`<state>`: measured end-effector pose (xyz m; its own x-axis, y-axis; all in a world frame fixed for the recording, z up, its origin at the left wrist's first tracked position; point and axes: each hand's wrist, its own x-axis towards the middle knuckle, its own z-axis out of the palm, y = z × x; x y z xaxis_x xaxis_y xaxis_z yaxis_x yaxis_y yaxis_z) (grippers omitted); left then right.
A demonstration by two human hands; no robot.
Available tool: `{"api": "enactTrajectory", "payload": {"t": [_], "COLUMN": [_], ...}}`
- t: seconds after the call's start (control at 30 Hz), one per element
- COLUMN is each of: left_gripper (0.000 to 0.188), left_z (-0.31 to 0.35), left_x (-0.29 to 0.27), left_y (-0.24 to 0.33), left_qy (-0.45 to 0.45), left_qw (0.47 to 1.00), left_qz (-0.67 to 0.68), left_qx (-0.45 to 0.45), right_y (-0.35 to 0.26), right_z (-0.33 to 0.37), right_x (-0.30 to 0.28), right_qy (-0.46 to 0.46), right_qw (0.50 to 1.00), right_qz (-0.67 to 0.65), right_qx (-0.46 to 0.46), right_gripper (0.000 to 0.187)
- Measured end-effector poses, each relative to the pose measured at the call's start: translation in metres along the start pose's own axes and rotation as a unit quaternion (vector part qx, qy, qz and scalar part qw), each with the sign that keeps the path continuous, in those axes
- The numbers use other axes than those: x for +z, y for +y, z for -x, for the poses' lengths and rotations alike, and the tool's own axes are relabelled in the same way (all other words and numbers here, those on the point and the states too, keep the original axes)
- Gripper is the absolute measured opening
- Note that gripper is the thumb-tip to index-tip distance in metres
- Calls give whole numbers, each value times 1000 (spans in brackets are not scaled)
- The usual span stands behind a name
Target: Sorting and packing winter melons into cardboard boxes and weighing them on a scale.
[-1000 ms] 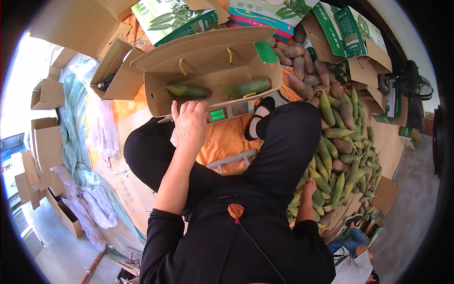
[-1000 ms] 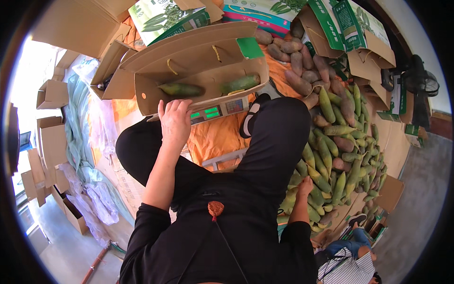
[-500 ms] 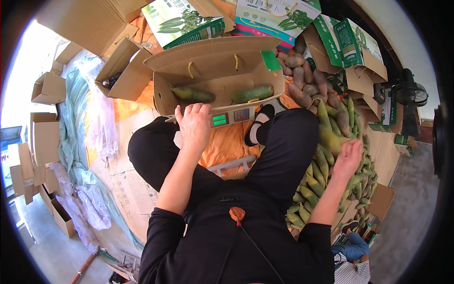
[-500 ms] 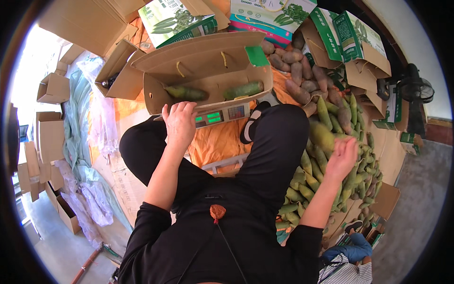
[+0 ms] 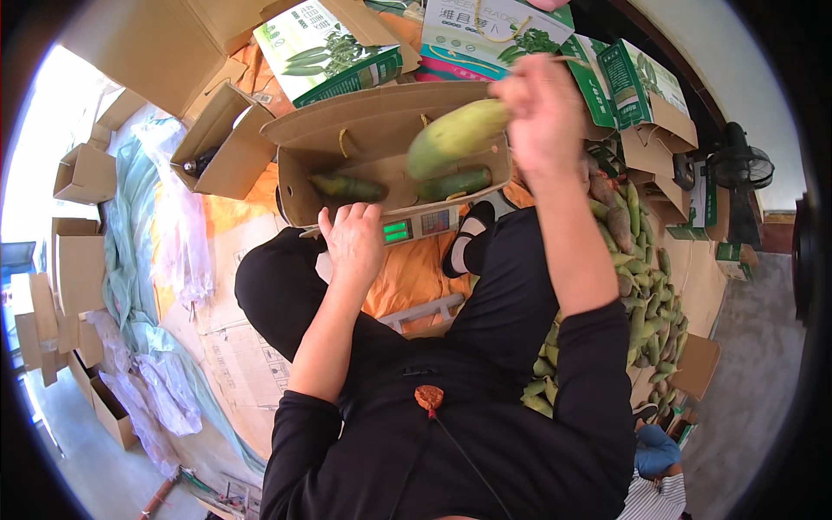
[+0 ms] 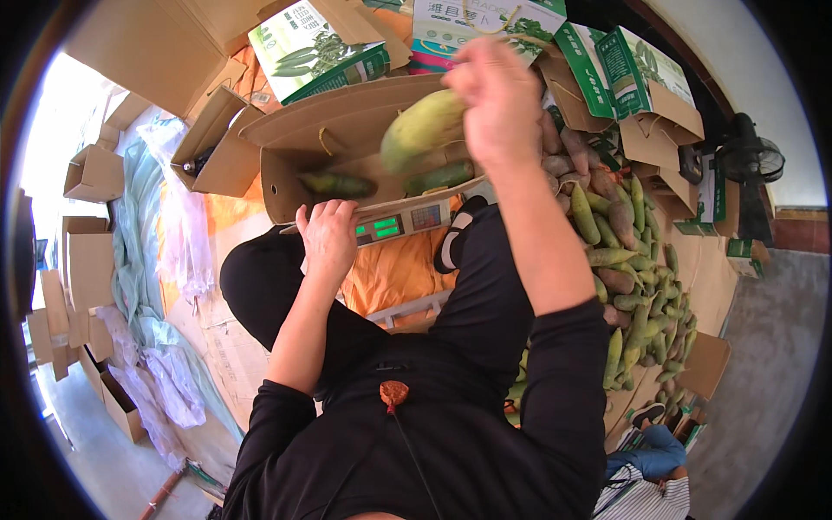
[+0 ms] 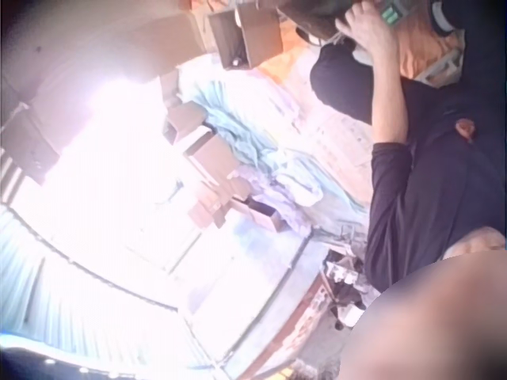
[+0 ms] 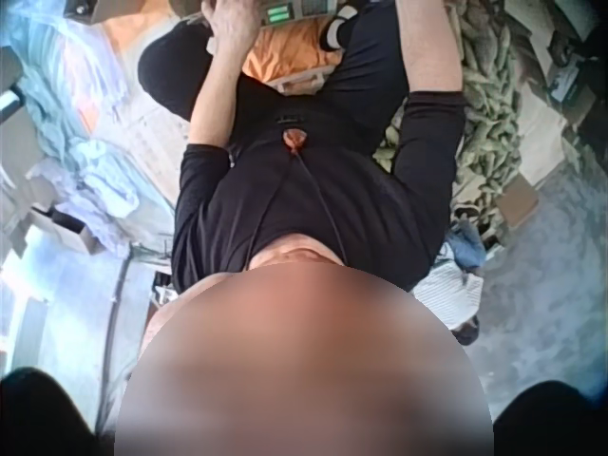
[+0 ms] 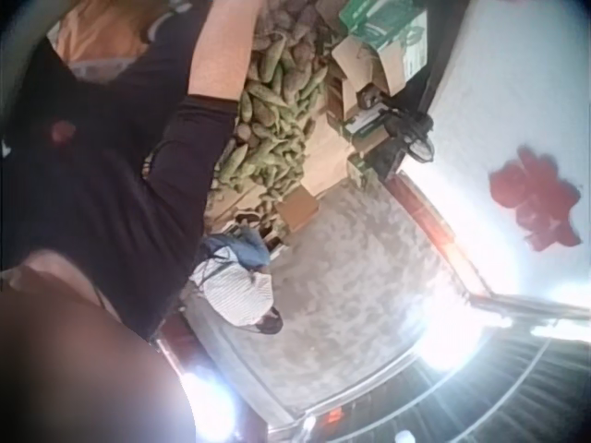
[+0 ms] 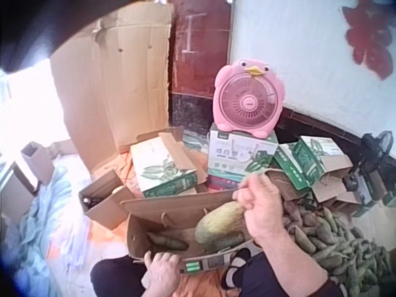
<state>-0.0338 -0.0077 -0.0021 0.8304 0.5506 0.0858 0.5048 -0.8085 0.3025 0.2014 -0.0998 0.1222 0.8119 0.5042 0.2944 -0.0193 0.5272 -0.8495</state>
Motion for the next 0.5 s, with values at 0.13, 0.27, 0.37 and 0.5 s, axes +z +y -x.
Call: {"api": "enactTrajectory", "payload": {"t": [0.13, 0.27, 0.37, 0.5], "left_gripper": [18, 20, 21, 21], "left_z": [0, -1, -1, -6], "left_x": [-2, -7, -4, 4], "left_y": [0, 1, 2, -2], "left_qy": [1, -5, -3, 20], "left_qw": [1000, 1000, 1000, 999], "left_qz": [0, 4, -2, -7], "left_qx": [4, 4, 5, 23], "right_y": [63, 106, 123, 144], "right_z": [7, 2, 1, 10], "right_x": [14, 15, 15, -6], "right_qy": [-69, -165, -230, -334], "right_qw": [981, 933, 863, 768], "right_qz": [156, 320, 447, 528], "right_qx": [94, -1, 50, 144], "right_gripper": [27, 26, 28, 29]}}
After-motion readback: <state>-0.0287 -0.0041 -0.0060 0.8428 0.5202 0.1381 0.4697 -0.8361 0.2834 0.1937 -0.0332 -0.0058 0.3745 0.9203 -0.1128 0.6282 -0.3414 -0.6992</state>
